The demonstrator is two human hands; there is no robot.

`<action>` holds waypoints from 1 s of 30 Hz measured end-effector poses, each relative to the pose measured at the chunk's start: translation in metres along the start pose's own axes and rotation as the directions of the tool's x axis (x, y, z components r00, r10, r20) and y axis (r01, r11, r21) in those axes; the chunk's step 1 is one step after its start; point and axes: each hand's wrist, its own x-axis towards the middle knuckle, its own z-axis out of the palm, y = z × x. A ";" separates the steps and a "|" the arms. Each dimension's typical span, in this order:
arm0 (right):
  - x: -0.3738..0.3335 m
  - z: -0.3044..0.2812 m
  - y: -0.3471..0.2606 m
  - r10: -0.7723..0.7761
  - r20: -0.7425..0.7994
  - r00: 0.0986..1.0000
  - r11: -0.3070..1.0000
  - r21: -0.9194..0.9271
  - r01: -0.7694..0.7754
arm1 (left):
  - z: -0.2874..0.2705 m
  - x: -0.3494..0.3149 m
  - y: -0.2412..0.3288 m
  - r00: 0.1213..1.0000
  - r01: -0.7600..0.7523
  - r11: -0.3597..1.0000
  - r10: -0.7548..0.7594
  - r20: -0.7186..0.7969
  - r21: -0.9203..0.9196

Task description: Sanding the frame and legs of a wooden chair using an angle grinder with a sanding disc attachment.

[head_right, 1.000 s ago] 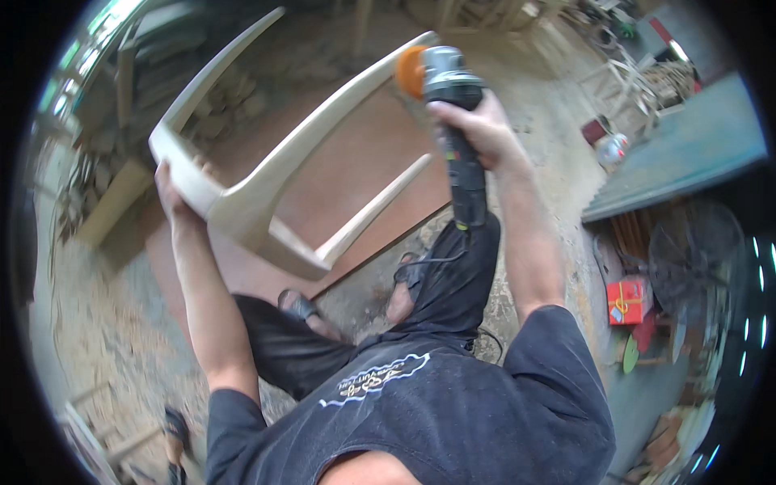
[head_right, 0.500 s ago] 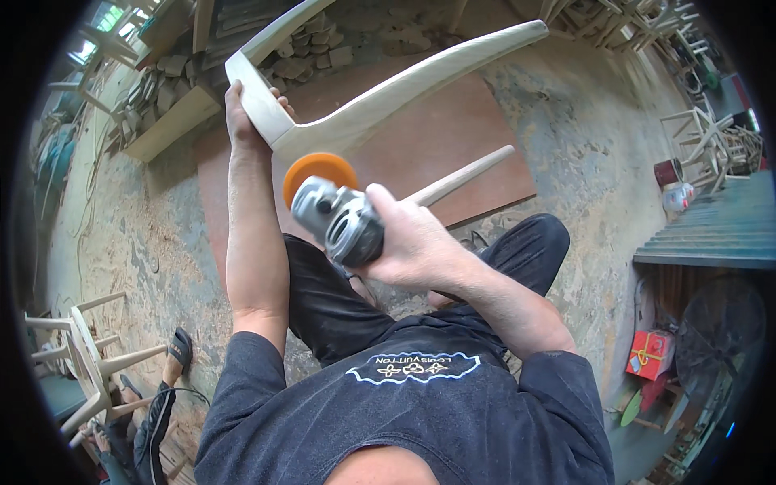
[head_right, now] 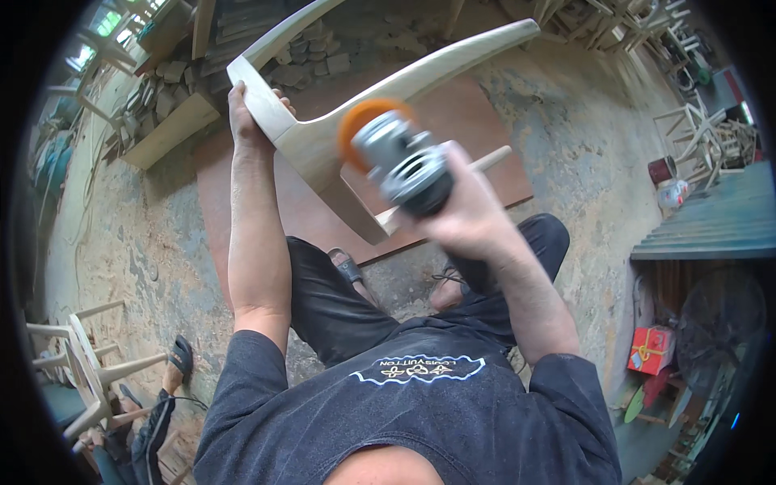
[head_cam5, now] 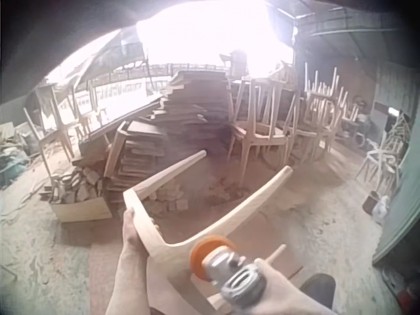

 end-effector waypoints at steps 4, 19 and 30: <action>-0.005 0.036 -0.024 0.146 0.466 0.872 0.970 -0.240 -0.034 | -0.015 0.000 0.005 0.996 0.087 0.996 -0.087 0.023 -0.014; 0.009 0.015 0.028 0.017 0.238 0.971 0.990 0.132 -0.050 | -0.004 0.000 0.009 0.991 0.118 0.993 -0.118 0.059 -0.002; 0.052 -0.049 0.014 0.134 -0.132 0.982 0.990 0.052 -0.128 | -0.010 0.007 0.015 0.983 0.170 0.985 -0.167 0.078 -0.028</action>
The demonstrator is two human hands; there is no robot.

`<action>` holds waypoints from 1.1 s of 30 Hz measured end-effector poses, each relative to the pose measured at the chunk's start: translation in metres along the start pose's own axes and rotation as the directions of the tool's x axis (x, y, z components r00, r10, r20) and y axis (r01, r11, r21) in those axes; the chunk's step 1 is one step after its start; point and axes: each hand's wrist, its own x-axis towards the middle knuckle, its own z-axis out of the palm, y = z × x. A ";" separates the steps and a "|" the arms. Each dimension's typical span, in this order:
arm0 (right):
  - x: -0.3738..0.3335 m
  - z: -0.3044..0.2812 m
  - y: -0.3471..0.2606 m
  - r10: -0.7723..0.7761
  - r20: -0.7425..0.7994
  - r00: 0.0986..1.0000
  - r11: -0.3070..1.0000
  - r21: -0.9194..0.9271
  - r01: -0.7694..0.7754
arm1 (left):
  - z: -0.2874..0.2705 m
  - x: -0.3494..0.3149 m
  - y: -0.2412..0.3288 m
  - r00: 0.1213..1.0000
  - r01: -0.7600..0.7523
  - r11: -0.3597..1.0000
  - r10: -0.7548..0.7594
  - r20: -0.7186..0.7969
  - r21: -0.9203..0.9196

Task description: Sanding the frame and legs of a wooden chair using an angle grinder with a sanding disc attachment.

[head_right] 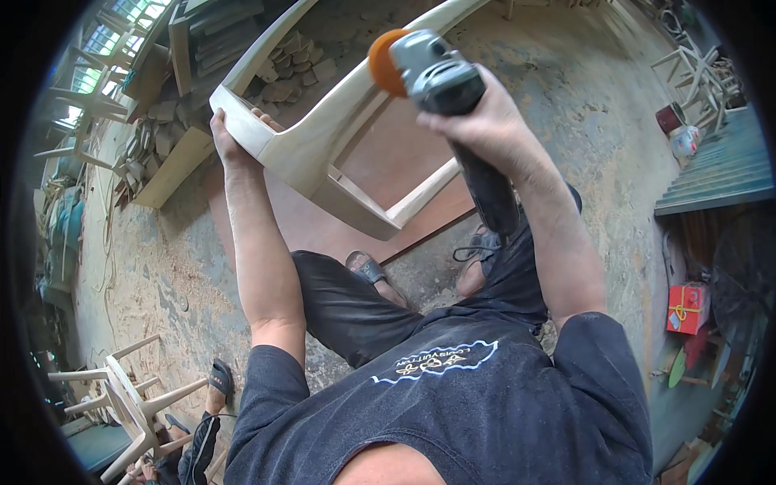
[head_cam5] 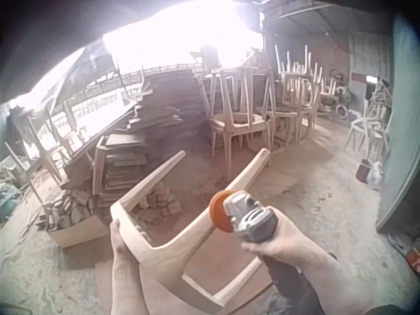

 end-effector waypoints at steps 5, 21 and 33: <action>-0.021 0.026 0.007 -0.273 0.130 0.953 0.953 -0.099 0.286 | -0.009 0.002 -0.002 0.999 0.019 1.000 -0.019 0.027 -0.005; -0.021 -0.009 -0.003 -0.021 0.102 0.995 0.999 -0.025 0.024 | -0.001 -0.007 -0.016 0.998 -0.065 0.997 0.066 -0.019 0.028; -0.028 0.002 0.006 -0.127 0.123 0.984 0.980 -0.141 0.144 | 0.011 -0.024 -0.022 0.994 -0.097 0.994 0.099 -0.037 0.059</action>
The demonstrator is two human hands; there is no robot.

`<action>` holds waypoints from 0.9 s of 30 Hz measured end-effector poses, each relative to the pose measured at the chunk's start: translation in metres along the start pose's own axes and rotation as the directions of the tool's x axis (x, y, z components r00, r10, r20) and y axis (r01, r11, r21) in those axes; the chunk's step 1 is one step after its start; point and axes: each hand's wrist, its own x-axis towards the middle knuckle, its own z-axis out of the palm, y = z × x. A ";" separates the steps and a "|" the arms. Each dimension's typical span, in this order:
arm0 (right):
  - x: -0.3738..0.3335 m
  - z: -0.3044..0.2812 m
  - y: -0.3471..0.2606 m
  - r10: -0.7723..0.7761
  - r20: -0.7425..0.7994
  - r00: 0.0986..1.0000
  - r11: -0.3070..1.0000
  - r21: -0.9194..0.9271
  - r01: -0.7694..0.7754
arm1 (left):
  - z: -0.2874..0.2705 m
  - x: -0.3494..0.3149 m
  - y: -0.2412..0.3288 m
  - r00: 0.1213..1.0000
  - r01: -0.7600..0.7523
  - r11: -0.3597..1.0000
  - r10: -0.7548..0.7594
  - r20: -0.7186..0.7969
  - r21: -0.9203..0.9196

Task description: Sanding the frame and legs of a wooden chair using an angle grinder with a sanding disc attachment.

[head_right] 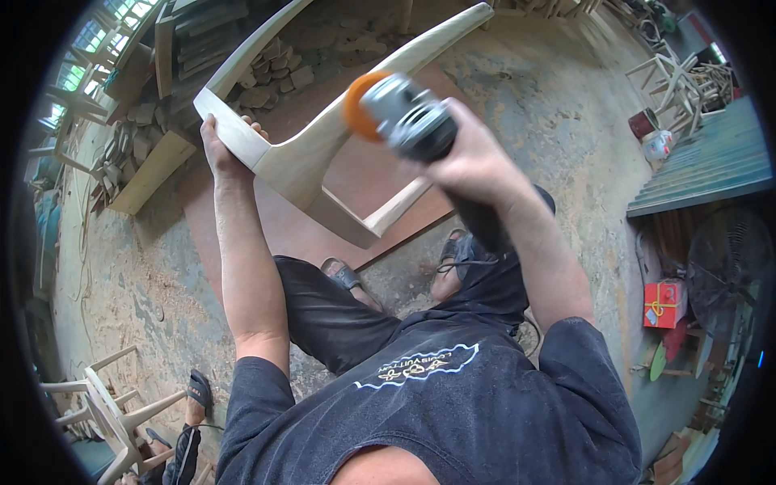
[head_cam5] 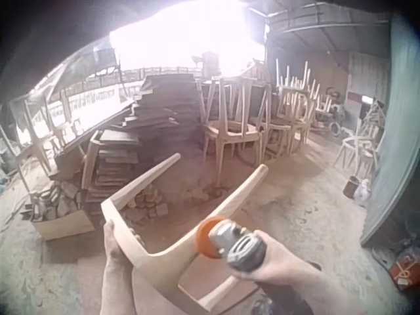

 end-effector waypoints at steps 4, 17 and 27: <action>0.017 -0.042 0.006 0.254 -0.013 0.967 0.950 0.191 -0.247 | -0.001 0.008 -0.003 1.000 -0.011 1.000 0.011 0.018 -0.013; -0.003 0.024 0.007 -0.166 0.049 0.985 0.977 -0.128 0.171 | -0.036 0.014 0.008 0.999 -0.029 0.999 0.030 0.030 -0.029; -0.024 0.038 0.002 -0.125 0.184 0.975 0.992 -0.006 0.128 | 0.003 0.007 -0.012 0.996 -0.070 0.997 0.069 -0.054 -0.023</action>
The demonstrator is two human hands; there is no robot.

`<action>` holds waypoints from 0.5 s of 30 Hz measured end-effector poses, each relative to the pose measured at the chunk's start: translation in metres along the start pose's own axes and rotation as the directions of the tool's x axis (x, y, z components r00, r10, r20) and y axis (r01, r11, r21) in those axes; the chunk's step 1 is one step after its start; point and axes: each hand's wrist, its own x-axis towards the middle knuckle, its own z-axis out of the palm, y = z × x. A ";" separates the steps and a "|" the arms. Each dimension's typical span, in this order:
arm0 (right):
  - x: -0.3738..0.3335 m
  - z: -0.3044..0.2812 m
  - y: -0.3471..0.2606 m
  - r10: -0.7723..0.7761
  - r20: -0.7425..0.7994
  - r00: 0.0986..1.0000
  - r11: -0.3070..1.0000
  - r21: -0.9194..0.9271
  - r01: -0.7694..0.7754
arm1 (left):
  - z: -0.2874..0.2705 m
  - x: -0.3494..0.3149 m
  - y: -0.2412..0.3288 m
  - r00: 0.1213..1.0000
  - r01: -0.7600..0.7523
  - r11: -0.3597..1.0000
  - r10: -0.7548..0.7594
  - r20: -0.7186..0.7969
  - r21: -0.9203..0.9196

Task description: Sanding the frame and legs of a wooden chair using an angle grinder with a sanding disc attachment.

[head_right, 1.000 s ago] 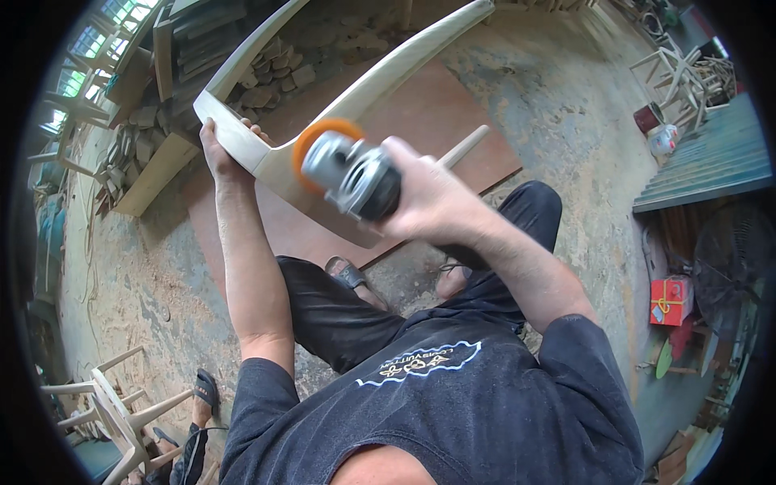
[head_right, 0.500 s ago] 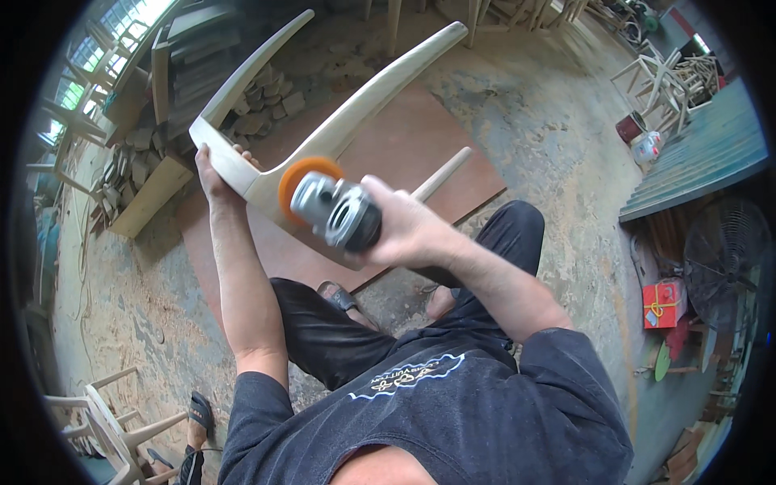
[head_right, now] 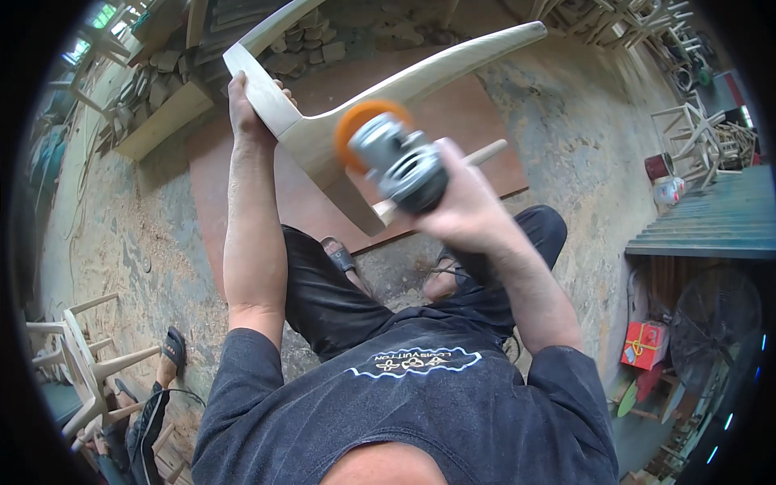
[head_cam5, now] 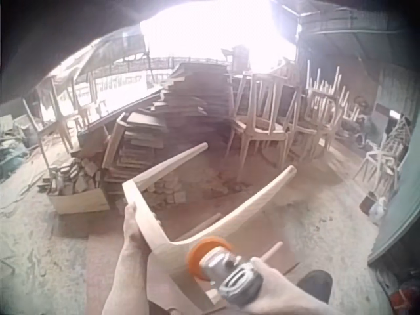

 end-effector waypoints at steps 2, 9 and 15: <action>0.001 0.023 -0.028 0.097 0.182 0.978 0.995 0.009 -0.100 | -0.006 -0.003 0.002 1.000 -0.004 1.000 0.004 -0.009 -0.006; 0.003 -0.003 -0.024 0.167 -0.019 0.986 0.984 -0.057 -0.168 | 0.011 -0.020 0.009 1.000 0.024 1.000 -0.024 -0.012 0.013; 0.003 -0.027 -0.014 0.259 -0.178 0.949 0.964 0.113 -0.241 | -0.006 0.003 -0.004 0.999 -0.041 0.999 0.041 0.000 0.033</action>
